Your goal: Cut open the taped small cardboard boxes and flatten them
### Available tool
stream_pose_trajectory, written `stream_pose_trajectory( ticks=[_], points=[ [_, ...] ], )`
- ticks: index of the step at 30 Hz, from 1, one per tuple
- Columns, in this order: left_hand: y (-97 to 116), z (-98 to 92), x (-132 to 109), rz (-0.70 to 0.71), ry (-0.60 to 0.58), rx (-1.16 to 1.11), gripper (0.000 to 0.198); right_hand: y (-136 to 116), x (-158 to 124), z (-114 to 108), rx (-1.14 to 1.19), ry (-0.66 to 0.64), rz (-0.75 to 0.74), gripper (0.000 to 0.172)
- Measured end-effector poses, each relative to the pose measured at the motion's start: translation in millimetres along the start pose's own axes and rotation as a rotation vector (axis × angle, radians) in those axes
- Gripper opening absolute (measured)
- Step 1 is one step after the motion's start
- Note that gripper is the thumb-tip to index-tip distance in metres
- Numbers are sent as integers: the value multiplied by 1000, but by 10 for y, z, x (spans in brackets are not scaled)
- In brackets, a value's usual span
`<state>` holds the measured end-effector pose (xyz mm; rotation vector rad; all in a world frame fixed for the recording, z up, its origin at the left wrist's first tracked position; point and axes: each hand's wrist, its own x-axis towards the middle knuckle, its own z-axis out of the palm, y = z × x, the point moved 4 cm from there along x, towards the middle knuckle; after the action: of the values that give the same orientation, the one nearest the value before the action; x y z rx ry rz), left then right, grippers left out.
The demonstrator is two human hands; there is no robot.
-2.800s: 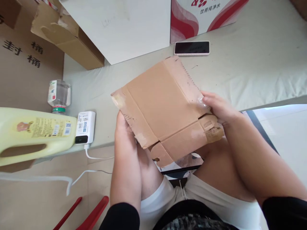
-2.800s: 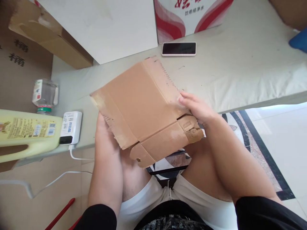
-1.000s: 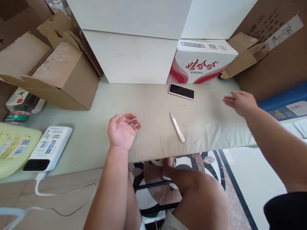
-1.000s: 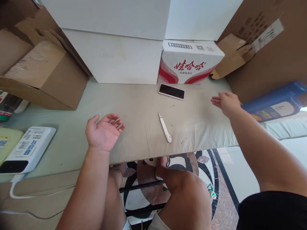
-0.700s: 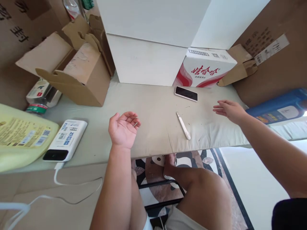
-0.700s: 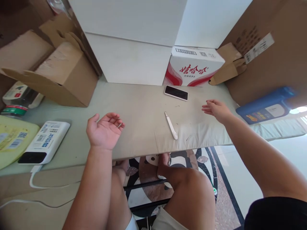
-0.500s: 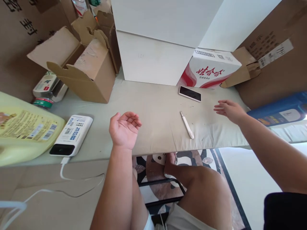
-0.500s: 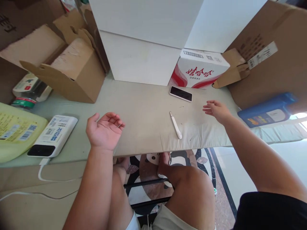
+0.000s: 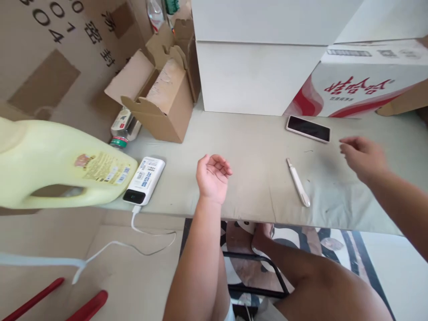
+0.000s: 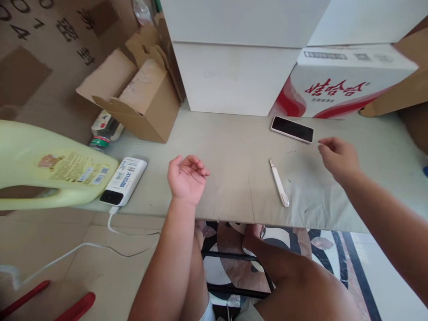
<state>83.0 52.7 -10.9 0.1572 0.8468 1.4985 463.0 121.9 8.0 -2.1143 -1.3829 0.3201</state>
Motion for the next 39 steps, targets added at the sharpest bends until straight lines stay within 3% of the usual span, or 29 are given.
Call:
stream_pose_trajectory(
  ticks=[3,7,10,13,17,20,22,25,28,30,33,36,39],
  points=[
    [-61,28,16,24,15,2,37,-818,-234,439,136,-183,-169,13],
    [-7,-24,30,75,47,7,36,-2029,-759,1106,269,-454,-448,21],
    [126,-141,36,156,117,-17,31,-2834,-1198,1396,343,-579,-814,29],
    [279,-261,32,231,174,-37,25,-3381,-1490,1568,364,-638,-1003,35],
    [448,-365,19,303,205,-23,23,-3731,-1584,1843,313,-706,-1058,45],
    [554,-453,6,406,277,-7,20,-3653,-1532,1911,360,-699,-1061,46],
    [630,-543,-15,527,382,-10,18,-3410,-1487,1793,444,-693,-980,44],
    [725,-697,-68,676,574,-48,15,-2830,-1492,1313,576,-626,-836,32],
    [782,-772,-100,712,654,-70,11,-2152,-1649,580,663,-448,-850,22],
    [789,-737,-90,686,594,-48,10,-1697,-1796,129,700,-339,-849,24],
    [715,-551,-54,631,337,22,22,-1119,-1994,-264,714,-287,-842,28],
    [519,-310,-53,555,22,131,37,-749,-2090,-288,707,-294,-831,31],
    [339,-180,-94,594,-120,282,46,-600,-2110,-139,604,-214,-881,45]
  ],
)
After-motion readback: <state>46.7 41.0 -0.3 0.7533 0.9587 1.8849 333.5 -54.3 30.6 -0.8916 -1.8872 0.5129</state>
